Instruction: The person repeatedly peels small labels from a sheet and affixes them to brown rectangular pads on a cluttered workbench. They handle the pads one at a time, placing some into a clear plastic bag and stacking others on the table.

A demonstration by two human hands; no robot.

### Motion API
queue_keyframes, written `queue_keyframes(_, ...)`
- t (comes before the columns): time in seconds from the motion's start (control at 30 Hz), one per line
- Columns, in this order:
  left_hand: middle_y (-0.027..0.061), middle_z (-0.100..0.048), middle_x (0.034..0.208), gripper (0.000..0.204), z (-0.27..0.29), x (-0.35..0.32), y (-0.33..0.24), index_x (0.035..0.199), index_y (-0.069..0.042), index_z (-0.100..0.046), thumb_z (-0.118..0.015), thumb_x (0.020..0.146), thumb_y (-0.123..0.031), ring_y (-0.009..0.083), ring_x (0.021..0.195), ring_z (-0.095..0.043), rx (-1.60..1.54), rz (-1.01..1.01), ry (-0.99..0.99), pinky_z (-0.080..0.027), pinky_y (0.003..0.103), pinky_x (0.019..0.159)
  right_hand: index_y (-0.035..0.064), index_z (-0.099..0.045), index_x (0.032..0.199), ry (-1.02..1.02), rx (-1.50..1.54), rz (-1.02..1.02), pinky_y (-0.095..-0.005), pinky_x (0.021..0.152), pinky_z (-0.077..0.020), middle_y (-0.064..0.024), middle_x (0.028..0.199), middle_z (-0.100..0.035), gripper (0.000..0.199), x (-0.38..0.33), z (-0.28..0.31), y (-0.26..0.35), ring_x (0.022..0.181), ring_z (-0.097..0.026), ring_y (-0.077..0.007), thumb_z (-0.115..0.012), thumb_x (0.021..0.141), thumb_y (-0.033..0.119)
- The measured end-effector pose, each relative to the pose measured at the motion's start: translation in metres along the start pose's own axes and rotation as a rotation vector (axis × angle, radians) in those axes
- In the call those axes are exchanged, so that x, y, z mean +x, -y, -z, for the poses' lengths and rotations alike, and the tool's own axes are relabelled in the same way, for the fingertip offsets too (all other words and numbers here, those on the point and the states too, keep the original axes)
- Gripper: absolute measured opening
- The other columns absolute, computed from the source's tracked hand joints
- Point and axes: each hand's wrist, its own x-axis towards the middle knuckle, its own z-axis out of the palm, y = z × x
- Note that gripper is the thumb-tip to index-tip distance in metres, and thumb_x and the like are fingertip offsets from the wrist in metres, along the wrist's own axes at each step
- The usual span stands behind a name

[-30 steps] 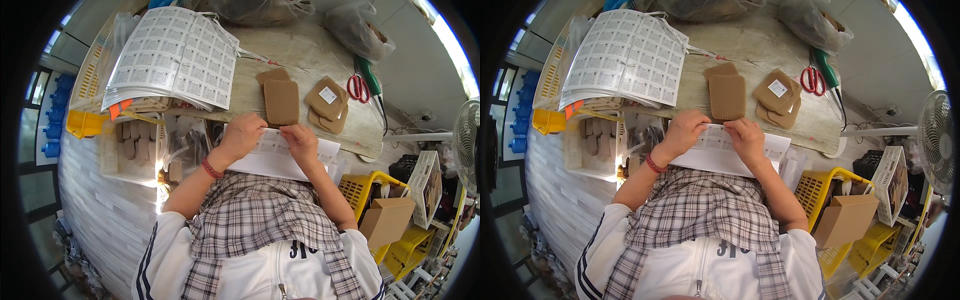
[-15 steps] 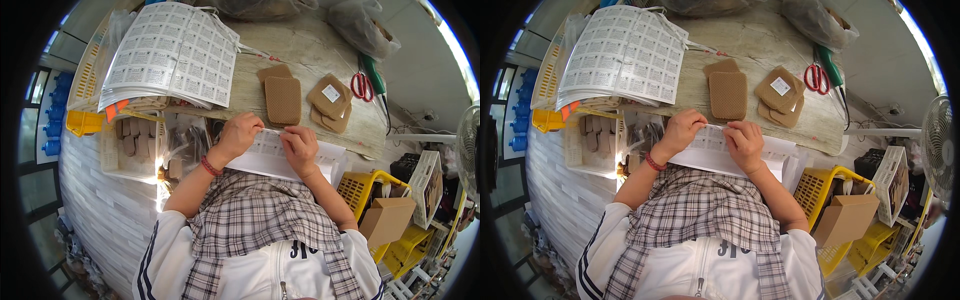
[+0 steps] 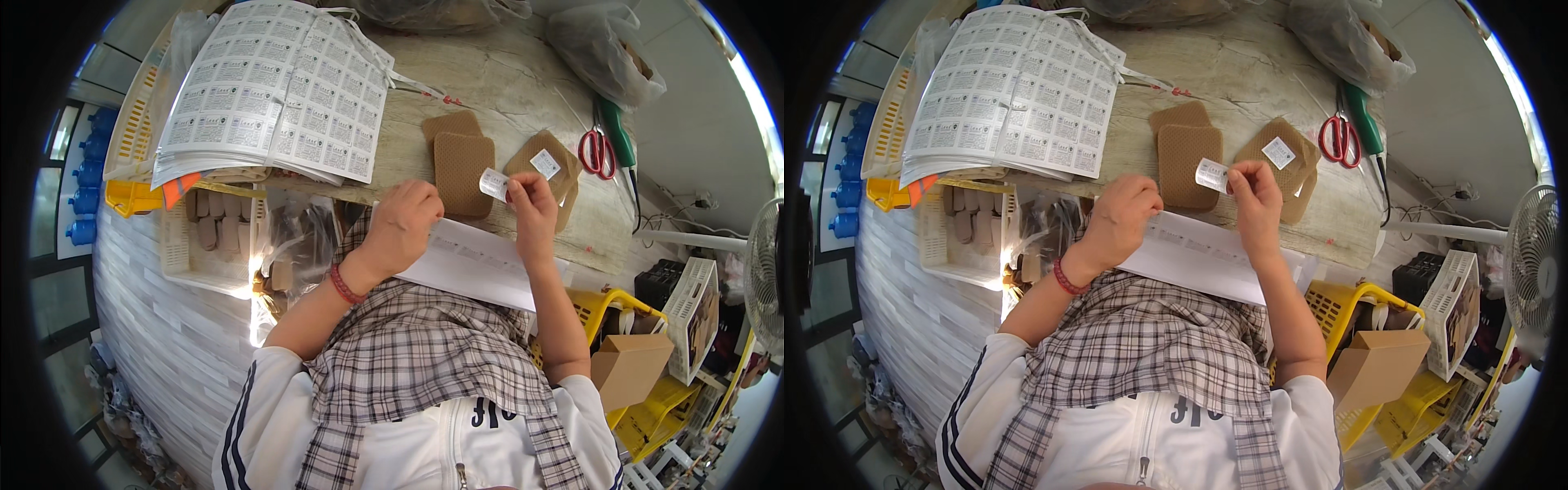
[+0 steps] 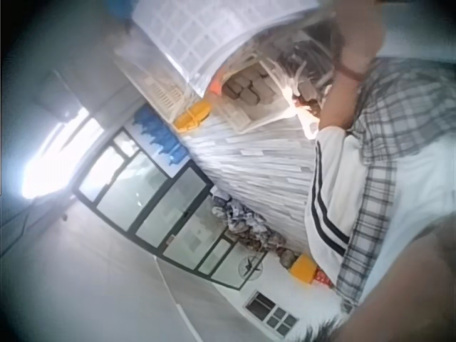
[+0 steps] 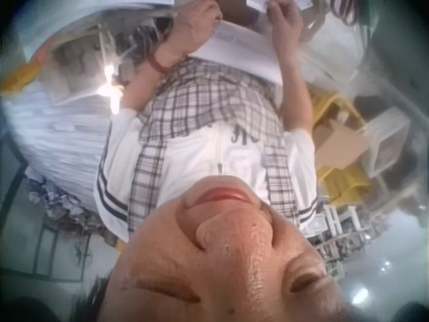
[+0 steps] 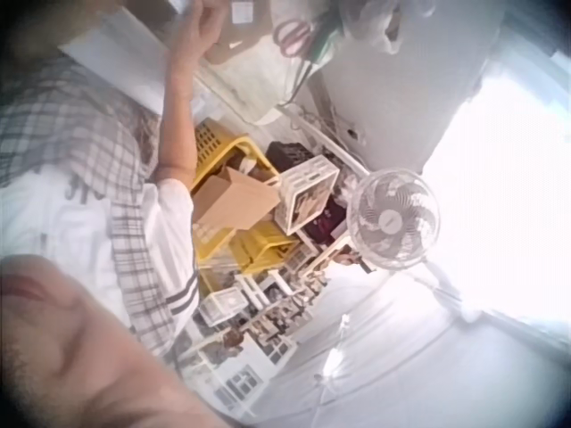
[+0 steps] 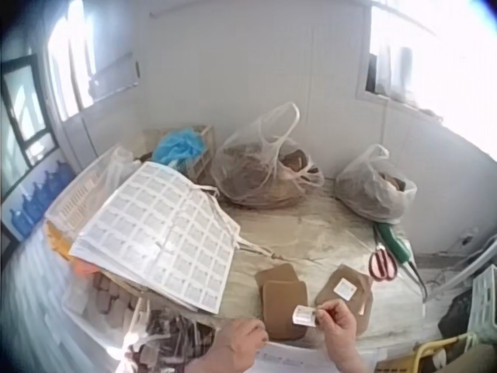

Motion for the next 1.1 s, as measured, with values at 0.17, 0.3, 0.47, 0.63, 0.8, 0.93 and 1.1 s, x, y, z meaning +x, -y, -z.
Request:
queue_keyframes(0.17,0.0226,-0.061,0.119,0.008,-0.018,0.008,0.006,0.087,0.002,-0.057,-0.052,0.082,-0.003,0.0407,0.119,-0.056,0.069,-0.121,-0.042,-0.042,0.048,0.100,0.0012,-0.059,0.094,0.137,-0.142,-0.104,-0.0238,0.065,-0.0438,0.0011,0.078,-0.055,0.004,0.047,-0.010,-0.008,0.070,-0.050,-0.0078,-0.061,0.096,0.004)
queue_keyframes(0.3,0.0235,-0.061,0.122,0.008,-0.022,0.008,0.008,0.086,0.002,-0.059,-0.053,0.083,-0.002,0.0414,0.122,-0.054,0.075,-0.111,-0.019,-0.042,0.049,0.102,0.0005,-0.062,0.092,0.129,-0.341,-0.098,-0.0247,0.066,-0.0450,0.0002,0.077,-0.059,0.007,0.057,-0.013,-0.019,0.071,-0.053,-0.0089,-0.064,0.093,0.007)
queue_keyframes(0.47,0.0227,-0.062,0.121,0.007,-0.021,0.009,0.008,0.085,0.002,-0.059,-0.054,0.082,-0.002,0.0411,0.121,-0.055,0.075,-0.109,-0.016,-0.042,0.048,0.101,-0.0002,-0.063,0.092,0.129,-0.431,-0.083,-0.0267,0.068,-0.0473,-0.0025,0.077,-0.063,0.009,0.060,-0.013,-0.023,0.071,-0.056,-0.0101,-0.066,0.091,0.008)
queue_keyframes(0.63,0.0227,-0.062,0.121,0.007,-0.022,0.009,0.007,0.086,0.001,-0.059,-0.054,0.082,-0.001,0.0410,0.121,-0.055,0.077,-0.099,-0.012,-0.042,0.048,0.101,-0.0008,-0.063,0.093,0.116,-0.496,-0.045,-0.0278,0.067,-0.0485,-0.0050,0.077,-0.065,0.010,0.059,-0.013,-0.023,0.071,-0.058,-0.0116,-0.066,0.091,0.008)
queue_keyframes(0.8,0.0231,-0.060,0.123,0.007,-0.023,0.009,0.009,0.086,0.001,-0.059,-0.054,0.082,-0.001,0.0407,0.121,-0.055,0.082,-0.097,-0.006,-0.043,0.048,0.101,-0.0002,-0.063,0.094,0.103,-0.506,0.007,-0.0280,0.067,-0.0490,-0.0057,0.078,-0.066,0.009,0.057,-0.014,-0.029,0.070,-0.059,-0.0128,-0.067,0.090,0.008)
queue_keyframes(0.93,0.0229,-0.058,0.128,0.006,-0.020,0.011,0.004,0.086,0.001,-0.059,-0.054,0.083,-0.001,0.0396,0.119,-0.055,0.040,-0.017,0.021,-0.043,0.049,0.099,0.0001,-0.063,0.095,0.093,-0.510,0.018,-0.0287,0.069,-0.0500,-0.0063,0.079,-0.067,0.009,0.054,-0.019,-0.023,0.072,-0.061,-0.0134,-0.067,0.090,0.007)
queue_keyframes(1.1,0.0252,-0.056,0.131,0.009,-0.020,0.015,0.005,0.086,0.002,-0.059,-0.054,0.080,-0.001,0.0367,0.117,-0.054,0.077,-0.084,0.014,-0.041,0.048,0.100,0.0003,-0.063,0.094,0.077,-0.557,0.044,-0.0302,0.071,-0.0516,-0.0095,0.080,-0.068,0.008,0.052,-0.021,-0.021,0.073,-0.065,-0.0166,-0.067,0.091,0.007)
